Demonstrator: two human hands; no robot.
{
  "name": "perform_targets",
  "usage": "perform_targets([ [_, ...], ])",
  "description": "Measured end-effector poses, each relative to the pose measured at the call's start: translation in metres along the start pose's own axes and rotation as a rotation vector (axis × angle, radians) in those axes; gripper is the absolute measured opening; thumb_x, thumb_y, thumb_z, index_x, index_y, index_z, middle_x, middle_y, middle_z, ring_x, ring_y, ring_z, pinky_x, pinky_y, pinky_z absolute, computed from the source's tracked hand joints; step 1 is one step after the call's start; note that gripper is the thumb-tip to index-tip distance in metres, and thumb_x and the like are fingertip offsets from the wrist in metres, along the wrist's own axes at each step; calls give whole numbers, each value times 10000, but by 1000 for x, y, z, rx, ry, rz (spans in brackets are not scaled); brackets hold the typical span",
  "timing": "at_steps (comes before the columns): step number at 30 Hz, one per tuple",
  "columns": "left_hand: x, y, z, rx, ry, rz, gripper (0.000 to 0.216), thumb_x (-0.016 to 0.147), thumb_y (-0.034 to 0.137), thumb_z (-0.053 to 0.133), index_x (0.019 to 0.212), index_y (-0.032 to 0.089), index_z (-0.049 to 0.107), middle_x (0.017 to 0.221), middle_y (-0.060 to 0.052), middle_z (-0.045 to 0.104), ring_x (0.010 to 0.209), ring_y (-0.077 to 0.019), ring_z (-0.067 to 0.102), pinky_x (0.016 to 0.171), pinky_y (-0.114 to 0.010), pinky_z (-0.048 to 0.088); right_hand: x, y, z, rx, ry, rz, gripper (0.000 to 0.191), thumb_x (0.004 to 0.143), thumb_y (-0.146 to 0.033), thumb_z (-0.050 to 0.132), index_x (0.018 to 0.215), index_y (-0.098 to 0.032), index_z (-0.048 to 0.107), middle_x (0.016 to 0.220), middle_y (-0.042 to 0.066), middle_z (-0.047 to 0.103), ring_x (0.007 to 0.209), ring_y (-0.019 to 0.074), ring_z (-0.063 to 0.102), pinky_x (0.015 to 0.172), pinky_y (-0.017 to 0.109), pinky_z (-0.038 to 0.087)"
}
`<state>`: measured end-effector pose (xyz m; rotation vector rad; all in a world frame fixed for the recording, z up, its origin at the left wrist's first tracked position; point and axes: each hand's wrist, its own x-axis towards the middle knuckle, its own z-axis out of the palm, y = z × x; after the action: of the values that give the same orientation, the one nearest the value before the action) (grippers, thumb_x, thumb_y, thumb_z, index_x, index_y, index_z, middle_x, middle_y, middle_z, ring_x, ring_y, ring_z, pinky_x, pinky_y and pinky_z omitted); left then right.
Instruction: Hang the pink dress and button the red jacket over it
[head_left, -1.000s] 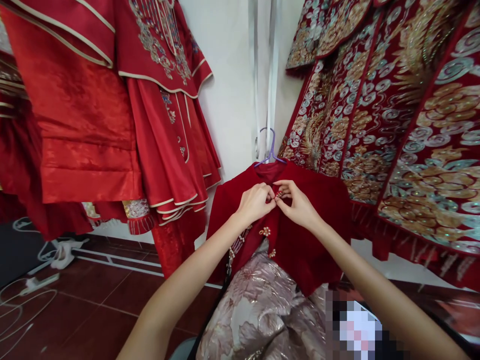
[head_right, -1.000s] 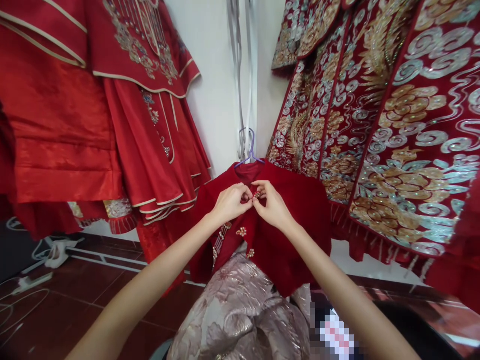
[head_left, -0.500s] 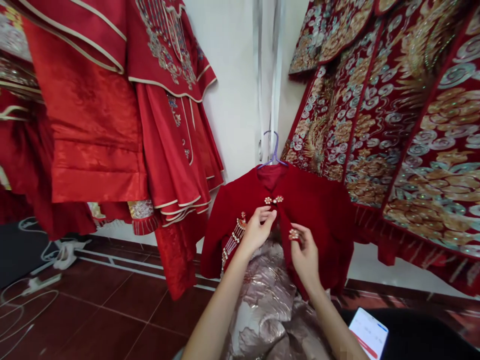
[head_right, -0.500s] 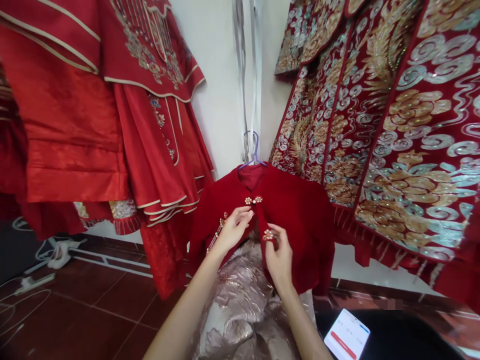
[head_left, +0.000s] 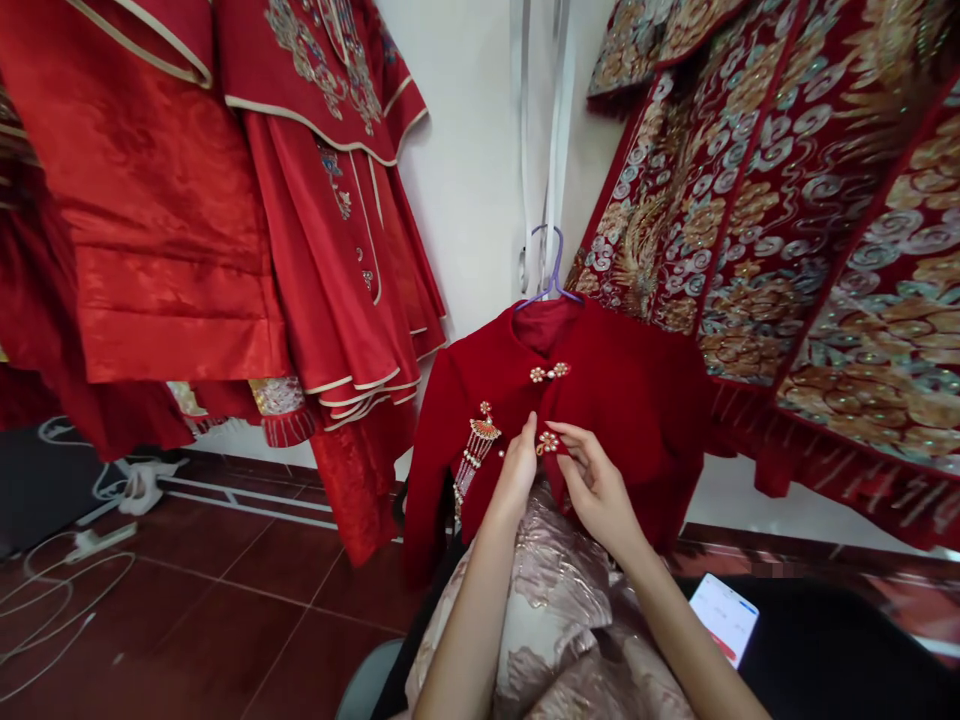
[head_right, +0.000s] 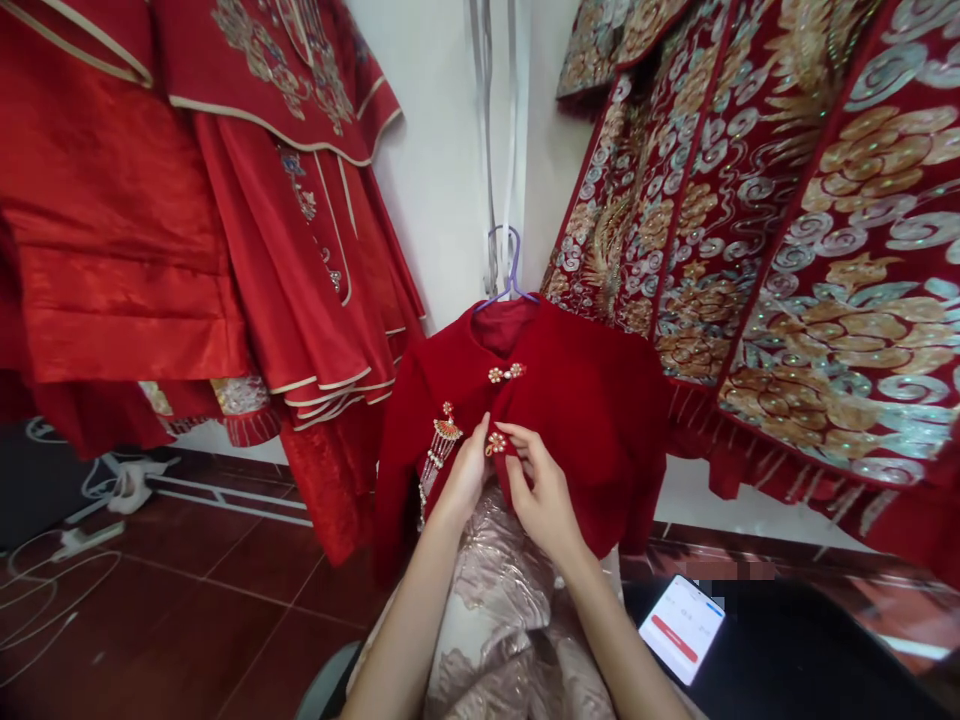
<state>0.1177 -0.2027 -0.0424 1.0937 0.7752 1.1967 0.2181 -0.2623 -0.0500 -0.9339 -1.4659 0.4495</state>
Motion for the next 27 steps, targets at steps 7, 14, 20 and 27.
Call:
perform_targets([
  [7,-14,21,-34,-38,-85,-30,363,812,463,588,805,104,640,820,-119,705,713,-186,685,686,-309,560,-2,1,7,-136,22,-13,333,866,-284,557,1195,-241,544,1079,71,566,933,174,585,810,333,540],
  [14,-19,26,-47,125,-127,27,304,776,413,646,753,109,659,805,-78,699,700,-146,679,707,-259,544,-4,-1,12,-152,7,-15,361,856,-344,592,1196,-230,550,1036,70,562,895,173,585,789,339,546],
  [20,-19,21,-30,164,-116,90,292,719,414,699,756,133,627,725,-31,670,648,-118,641,662,-243,523,-1,3,9,99,26,81,285,873,-384,575,1106,-220,560,983,61,596,896,166,600,778,321,547],
  [27,-25,16,-15,280,-137,252,191,723,314,692,724,144,604,729,-26,647,675,-121,607,677,-245,504,3,0,-1,210,104,118,326,754,-397,714,969,-218,546,904,38,614,807,145,604,703,278,543],
])
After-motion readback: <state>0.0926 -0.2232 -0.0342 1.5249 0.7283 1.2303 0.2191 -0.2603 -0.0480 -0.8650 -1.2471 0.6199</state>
